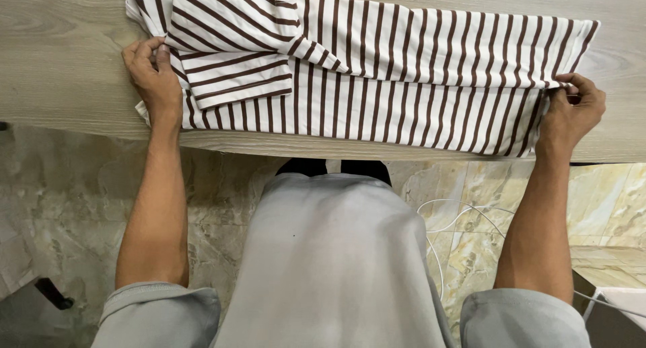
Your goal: The person folds a striped shirt and a striped tank top on a wooden table. They smooth the fabric, fold the sleeves and sides, and place the finished items on a chair.
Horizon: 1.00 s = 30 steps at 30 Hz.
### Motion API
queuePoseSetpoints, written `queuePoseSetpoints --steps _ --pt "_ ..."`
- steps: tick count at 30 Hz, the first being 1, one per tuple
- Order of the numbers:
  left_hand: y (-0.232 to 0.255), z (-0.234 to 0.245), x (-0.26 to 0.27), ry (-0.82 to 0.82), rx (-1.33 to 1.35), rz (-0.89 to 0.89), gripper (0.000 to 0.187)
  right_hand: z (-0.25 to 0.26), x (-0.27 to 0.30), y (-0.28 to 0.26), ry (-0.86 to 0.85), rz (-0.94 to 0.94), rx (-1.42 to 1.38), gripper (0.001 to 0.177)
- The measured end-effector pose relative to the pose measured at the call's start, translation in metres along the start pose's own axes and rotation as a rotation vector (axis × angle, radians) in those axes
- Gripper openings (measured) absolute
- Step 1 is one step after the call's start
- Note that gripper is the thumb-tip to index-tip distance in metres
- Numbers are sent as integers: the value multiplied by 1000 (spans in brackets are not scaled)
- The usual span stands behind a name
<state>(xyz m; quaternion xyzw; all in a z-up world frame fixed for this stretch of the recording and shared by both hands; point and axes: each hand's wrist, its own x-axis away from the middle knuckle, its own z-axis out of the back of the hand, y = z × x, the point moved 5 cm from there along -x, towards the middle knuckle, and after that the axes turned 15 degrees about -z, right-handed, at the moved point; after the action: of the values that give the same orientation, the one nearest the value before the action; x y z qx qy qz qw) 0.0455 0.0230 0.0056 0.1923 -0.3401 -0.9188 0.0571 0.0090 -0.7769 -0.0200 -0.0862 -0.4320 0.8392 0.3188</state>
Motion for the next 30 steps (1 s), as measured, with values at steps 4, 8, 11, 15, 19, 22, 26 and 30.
queuePoseSetpoints --steps 4,8,11,15,19,22,26,30 --pt "-2 5 -3 66 -6 78 21 0 9 -27 248 219 244 36" --pt "48 -6 -7 89 -322 -431 26 -48 32 -75 143 400 362 23" --pt "86 -40 1 -80 -293 -598 18 -104 52 -121 -32 373 452 13" --pt "113 -49 13 -141 -241 -550 16 -178 91 -204 -170 551 394 9" --pt "125 -30 28 -110 -173 -540 20 -270 126 -271 -547 298 168 23" --pt "131 -9 40 -69 -124 -437 23 -318 147 -304 -677 185 105 39" --pt "124 11 51 -22 -78 -357 21 -358 159 -319 -656 249 170 53" --pt "108 28 55 44 -47 -277 20 -364 169 -322 -711 231 77 29"
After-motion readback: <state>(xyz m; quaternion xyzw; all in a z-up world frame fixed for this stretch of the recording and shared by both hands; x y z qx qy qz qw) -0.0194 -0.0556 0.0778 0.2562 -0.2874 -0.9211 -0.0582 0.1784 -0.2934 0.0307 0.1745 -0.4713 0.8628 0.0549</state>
